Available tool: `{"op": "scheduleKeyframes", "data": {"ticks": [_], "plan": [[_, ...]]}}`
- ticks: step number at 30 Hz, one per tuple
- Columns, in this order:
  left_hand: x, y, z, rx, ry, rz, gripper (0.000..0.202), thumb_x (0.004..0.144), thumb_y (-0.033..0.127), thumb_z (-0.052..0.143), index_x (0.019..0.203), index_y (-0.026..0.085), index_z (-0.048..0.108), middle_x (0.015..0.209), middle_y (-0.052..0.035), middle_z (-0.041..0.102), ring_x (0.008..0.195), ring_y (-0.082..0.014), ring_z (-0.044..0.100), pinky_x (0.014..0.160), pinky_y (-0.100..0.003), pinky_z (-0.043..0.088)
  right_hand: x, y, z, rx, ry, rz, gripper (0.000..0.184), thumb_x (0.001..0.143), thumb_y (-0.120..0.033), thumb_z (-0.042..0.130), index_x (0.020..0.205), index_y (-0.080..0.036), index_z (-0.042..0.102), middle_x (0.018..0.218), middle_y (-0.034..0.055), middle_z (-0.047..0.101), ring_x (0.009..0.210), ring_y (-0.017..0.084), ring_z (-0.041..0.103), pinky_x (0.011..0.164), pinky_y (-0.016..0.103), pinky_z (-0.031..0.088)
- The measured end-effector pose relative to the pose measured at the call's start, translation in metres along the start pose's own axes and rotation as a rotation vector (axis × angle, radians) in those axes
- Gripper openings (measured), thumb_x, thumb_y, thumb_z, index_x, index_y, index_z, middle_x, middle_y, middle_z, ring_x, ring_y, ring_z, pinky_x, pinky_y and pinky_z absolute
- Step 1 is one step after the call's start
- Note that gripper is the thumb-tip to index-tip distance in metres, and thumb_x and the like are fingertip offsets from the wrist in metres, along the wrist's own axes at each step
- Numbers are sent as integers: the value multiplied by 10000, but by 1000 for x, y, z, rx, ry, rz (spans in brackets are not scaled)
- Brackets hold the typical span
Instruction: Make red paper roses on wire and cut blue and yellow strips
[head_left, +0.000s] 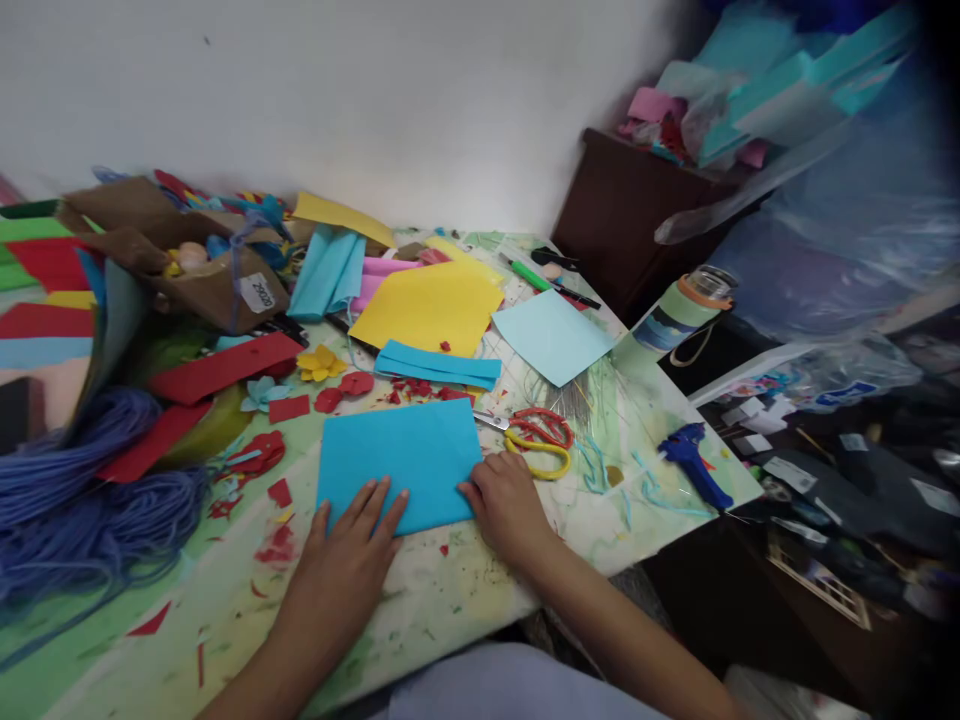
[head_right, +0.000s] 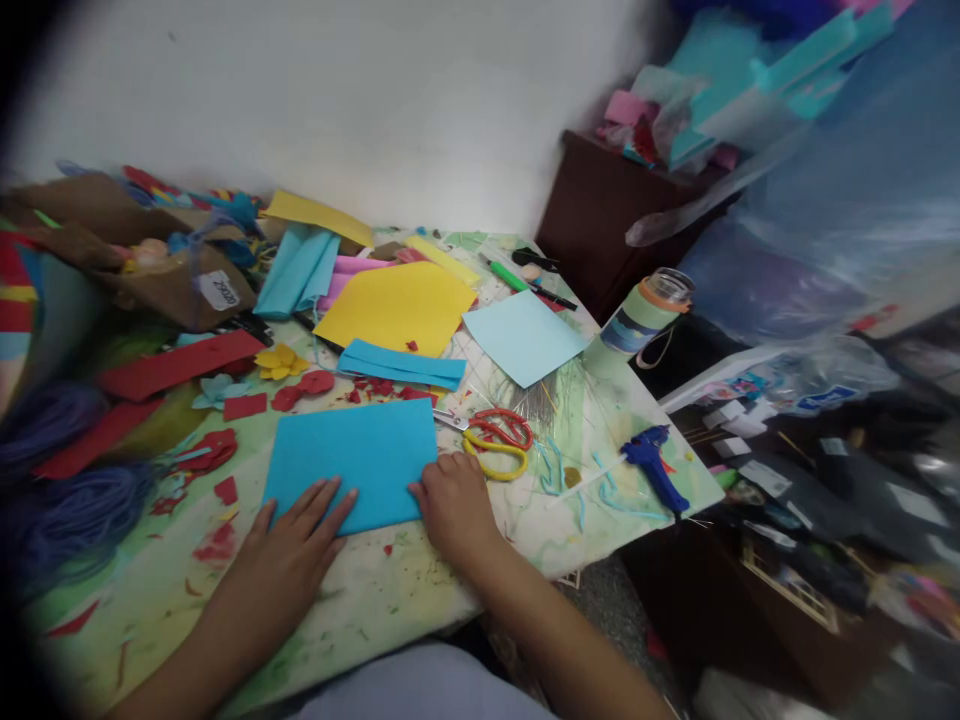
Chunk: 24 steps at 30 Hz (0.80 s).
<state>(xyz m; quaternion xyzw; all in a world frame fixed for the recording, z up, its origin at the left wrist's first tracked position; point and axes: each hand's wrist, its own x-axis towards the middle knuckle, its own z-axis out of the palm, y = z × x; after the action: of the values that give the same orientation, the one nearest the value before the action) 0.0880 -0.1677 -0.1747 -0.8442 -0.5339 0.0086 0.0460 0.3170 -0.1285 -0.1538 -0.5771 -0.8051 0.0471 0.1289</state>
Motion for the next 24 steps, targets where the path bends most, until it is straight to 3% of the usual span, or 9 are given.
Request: {"op": "scheduleKeyframes", "data": {"ticks": [6,12,15,17,20,24], "plan": [[0,4,-8,-5,-85,-39,479,958,221,384,1414,271,524,1528,-136,419,1380,-343,448,1044,-671,355,-1,0,-2,14,-22,20,233,942,-349,603,800,-172,658,878,60,664,890,234,574,839,376,421],[0,5,-11,-19,-100,-52,490,961,205,372,1432,259,496,1551,-135,375,1408,-341,410,1060,-681,334,0,1,1,12,-21,21,237,942,-362,597,813,-172,655,896,67,663,898,241,570,847,380,416],[0,5,-14,-30,-99,-46,495,963,193,348,1433,241,496,1547,-147,380,1404,-347,413,1053,-689,339,-3,0,-1,12,29,34,234,947,-372,582,919,-158,674,1000,99,677,973,263,570,916,408,406],[0,6,-16,-34,-90,-36,488,972,202,338,1431,227,502,1539,-160,391,1396,-354,422,1046,-694,341,-9,-3,-4,10,72,-6,339,959,-417,551,1117,-137,658,1179,139,664,1119,289,546,1021,449,356],[-1,6,-18,-45,-71,-31,473,984,235,337,1422,214,516,1530,-174,409,1388,-358,432,1046,-692,336,-20,-12,-9,20,28,-208,595,975,-529,460,1420,-134,475,1465,153,511,1375,285,397,1154,480,224],[-1,5,-15,-89,-44,-34,480,991,258,316,1422,189,515,1518,-186,433,1383,-365,435,1052,-694,319,-31,-23,-8,41,-141,-391,836,935,-699,336,1539,-124,278,1597,120,322,1513,249,177,1221,493,130]]}}
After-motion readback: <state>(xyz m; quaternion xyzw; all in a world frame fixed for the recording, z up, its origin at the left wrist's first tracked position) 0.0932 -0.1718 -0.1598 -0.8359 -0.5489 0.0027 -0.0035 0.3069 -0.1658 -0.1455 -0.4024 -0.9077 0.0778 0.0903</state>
